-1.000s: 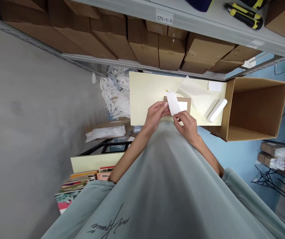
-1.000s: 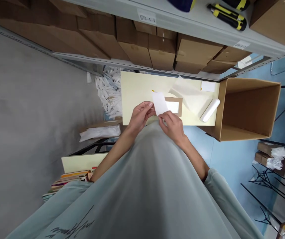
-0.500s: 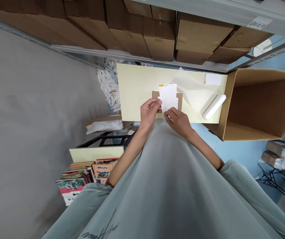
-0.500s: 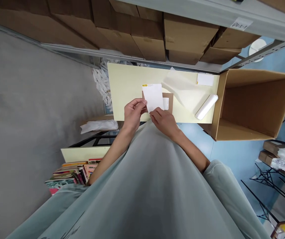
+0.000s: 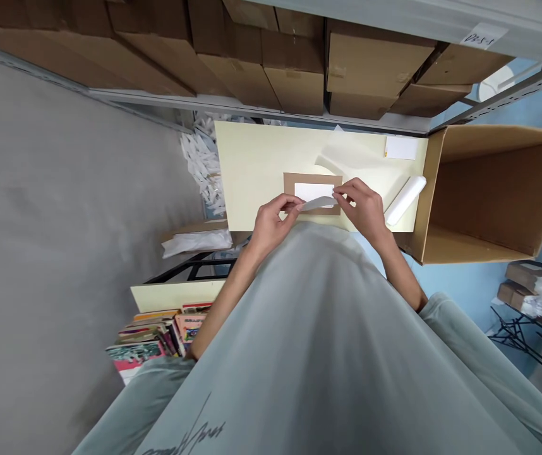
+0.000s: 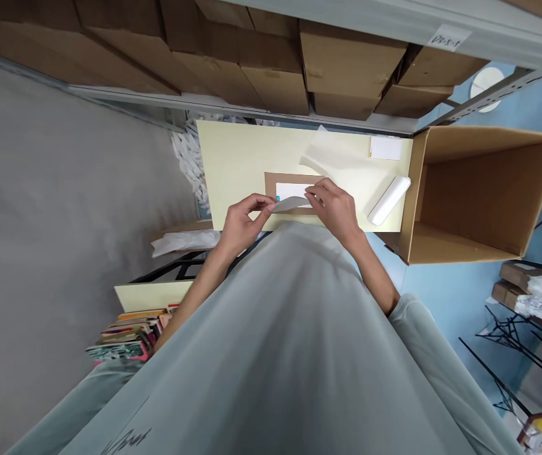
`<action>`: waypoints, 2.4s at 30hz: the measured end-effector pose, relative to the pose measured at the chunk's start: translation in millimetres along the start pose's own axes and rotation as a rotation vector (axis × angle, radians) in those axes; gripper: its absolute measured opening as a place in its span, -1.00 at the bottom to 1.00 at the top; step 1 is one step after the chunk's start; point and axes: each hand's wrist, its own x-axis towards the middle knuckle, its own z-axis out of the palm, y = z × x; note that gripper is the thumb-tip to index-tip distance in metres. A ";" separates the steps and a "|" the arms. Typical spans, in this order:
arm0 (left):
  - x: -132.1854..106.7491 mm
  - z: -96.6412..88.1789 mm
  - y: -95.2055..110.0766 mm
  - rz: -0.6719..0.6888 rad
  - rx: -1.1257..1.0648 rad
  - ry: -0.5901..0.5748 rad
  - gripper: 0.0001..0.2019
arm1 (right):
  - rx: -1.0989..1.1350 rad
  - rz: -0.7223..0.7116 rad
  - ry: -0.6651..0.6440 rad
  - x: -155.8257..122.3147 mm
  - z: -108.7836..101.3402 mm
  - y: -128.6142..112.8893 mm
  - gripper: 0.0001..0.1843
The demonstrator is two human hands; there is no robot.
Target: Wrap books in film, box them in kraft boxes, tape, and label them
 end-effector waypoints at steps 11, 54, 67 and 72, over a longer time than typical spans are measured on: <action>-7.0 0.3 3.6 -0.033 -0.094 -0.008 -0.74 | 0.013 -0.002 -0.028 -17.4 -1.8 -16.8 -0.71; 12.0 -0.8 -44.1 -0.194 -0.321 0.167 -0.70 | 0.382 0.173 -0.045 -44.6 -13.8 -40.0 -0.67; 22.6 -2.4 -73.6 -0.159 -0.194 0.104 -0.88 | 0.374 0.317 0.003 -26.6 44.9 42.6 -0.60; 42.5 2.1 -104.3 -0.187 -0.144 0.099 -0.93 | 0.353 0.379 -0.039 -13.3 75.3 75.6 -0.57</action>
